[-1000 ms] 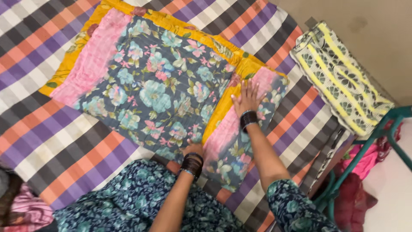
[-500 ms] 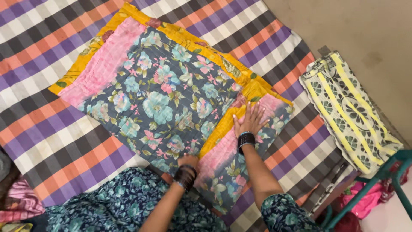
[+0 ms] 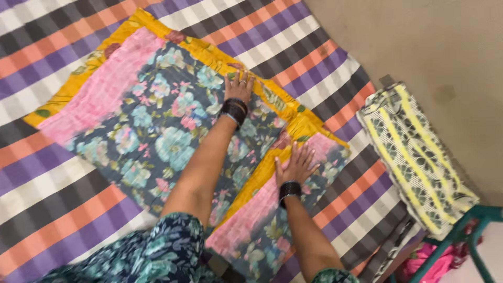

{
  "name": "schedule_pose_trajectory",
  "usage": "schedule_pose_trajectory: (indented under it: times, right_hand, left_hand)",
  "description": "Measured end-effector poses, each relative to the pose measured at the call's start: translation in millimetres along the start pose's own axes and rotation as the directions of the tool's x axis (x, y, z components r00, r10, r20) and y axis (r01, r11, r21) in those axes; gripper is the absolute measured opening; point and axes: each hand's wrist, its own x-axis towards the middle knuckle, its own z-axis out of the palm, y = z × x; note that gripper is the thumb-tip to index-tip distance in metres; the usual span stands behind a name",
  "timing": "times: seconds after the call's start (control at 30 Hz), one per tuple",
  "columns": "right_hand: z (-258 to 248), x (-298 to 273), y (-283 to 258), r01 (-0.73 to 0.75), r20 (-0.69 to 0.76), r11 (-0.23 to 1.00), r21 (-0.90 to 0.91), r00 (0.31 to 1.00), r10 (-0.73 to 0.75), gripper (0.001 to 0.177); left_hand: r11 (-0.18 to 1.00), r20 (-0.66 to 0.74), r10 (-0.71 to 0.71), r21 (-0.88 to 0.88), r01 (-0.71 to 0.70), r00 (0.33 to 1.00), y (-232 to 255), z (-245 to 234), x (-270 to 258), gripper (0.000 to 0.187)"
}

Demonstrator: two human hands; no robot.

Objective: The person folds a large floral-patterned cloth with yellow and pink borders on a striped mat. They smooth the fabric, fold the sides inward, and then fold the cloth in half multiple times to create a compact bundle.

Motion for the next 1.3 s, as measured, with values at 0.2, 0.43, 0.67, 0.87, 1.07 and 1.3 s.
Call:
schedule_pose_trajectory:
  times: [0.2, 0.43, 0.67, 0.87, 1.07, 1.3]
  right_hand:
    - [10, 2, 7, 0.008, -0.016, 0.999, -0.048, 1.0, -0.009, 0.088]
    - [5, 1, 2, -0.003, -0.043, 1.0, 0.015, 0.999, 0.004, 0.088]
    - [-6, 0, -3, 0.008, -0.058, 0.999, 0.036, 0.998, -0.005, 0.088]
    - [-10, 0, -3, 0.01, -0.036, 0.998, 0.054, 0.999, -0.008, 0.088]
    - [-10, -1, -4, 0.019, -0.046, 0.997, 0.081, 0.999, -0.015, 0.088]
    - [-2, -1, 2, 0.022, -0.04, 0.997, 0.072, 0.999, -0.019, 0.093]
  left_hand:
    - [0.971, 0.354, 0.076, 0.186, -0.15, 0.932, -12, -2, 31, 0.035]
    - [0.909, 0.273, 0.366, 0.101, -0.405, 0.89, -32, -107, -69, 0.05]
    - [0.871, 0.37, 0.098, 0.418, -0.26, 0.924, -54, -95, -125, 0.035]
    - [0.906, 0.501, -0.296, 0.416, 0.075, 0.813, -66, -90, -93, 0.046]
    - [0.978, 0.494, 0.071, -0.207, 0.038, 0.867, -65, -164, -177, 0.101]
    - [0.43, 0.159, -0.889, -0.03, 0.902, 0.429, -166, -194, -248, 0.126]
